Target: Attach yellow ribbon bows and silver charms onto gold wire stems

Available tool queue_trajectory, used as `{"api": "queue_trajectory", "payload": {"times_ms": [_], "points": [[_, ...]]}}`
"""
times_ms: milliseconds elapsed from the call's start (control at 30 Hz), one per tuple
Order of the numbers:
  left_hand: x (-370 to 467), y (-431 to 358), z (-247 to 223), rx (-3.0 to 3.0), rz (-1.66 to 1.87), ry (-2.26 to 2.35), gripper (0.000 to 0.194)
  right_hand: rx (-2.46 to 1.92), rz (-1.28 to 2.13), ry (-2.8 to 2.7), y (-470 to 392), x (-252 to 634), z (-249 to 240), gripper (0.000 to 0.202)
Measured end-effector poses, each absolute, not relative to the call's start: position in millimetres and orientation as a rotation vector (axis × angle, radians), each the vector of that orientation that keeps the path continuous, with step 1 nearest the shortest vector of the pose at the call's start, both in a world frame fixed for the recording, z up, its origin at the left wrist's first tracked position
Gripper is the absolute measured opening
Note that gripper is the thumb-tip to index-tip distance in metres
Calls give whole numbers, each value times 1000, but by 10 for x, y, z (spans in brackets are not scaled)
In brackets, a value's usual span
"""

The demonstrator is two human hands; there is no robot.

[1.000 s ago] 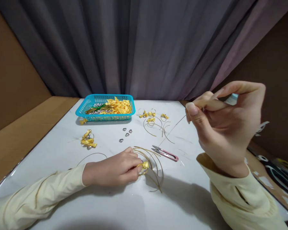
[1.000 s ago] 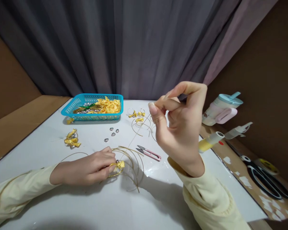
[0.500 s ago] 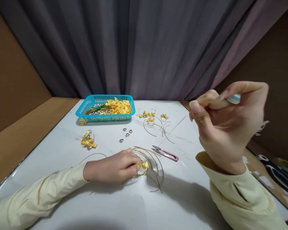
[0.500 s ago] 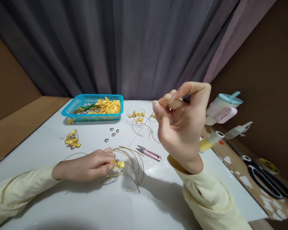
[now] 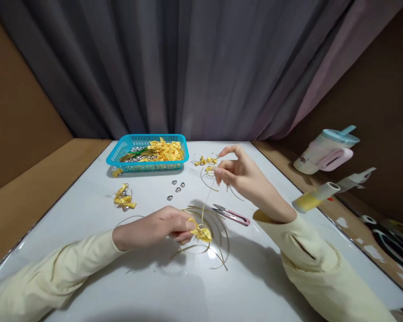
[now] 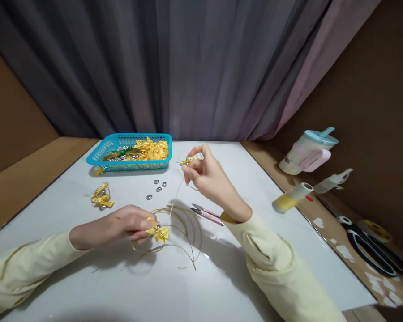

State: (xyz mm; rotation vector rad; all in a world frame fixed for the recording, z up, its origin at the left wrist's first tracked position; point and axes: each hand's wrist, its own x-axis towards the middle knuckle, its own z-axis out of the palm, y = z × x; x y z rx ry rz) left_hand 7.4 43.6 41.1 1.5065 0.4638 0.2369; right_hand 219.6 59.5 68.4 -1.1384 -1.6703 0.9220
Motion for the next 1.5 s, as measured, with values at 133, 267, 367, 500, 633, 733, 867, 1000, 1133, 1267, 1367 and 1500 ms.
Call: {"api": "queue_trajectory", "payload": {"times_ms": [133, 267, 367, 500, 633, 733, 867, 1000, 1133, 1267, 1367, 1500], "points": [[59, 426, 411, 1390, 250, 442, 32, -1240, 1021, -1679, 686, 2175, 555, 23], [70, 426, 410, 1334, 262, 419, 32, -1269, 1003, -1674, 719, 2187, 524, 24], [78, 429, 414, 1326, 267, 421, 31, -1275, 994, -1644, 718, 2178, 522, 25], [75, 425, 433, 1410, 253, 476, 31, -1199, 1119, -1420, 696, 2132, 530, 27], [65, 413, 444, 1437, 230, 488, 33, -1039, 1603, -978, 683, 2104, 549, 11], [68, 417, 421, 1347, 238, 454, 32, -956, 1832, -678, 685, 2103, 576, 19], [91, 446, 380, 1169, 259, 420, 31, -895, 1937, -643, 660, 2106, 649, 27], [102, 467, 391, 1073, 256, 396, 32, -1055, 1855, -970, 584, 2120, 731, 11], [85, 453, 451, 1078, 230, 420, 32, -1165, 1596, -1736, 486, 2143, 783, 16], [72, 435, 526, 1164, 196, 460, 32, -1099, 1380, -2349, 397, 2133, 808, 15], [66, 425, 585, 1270, 140, 491, 33, -1060, 1307, -2510, 345, 2105, 823, 8], [47, 379, 643, 1423, 80, 562, 33, -1003, 1290, -2522, 310, 2081, 851, 15]]}}
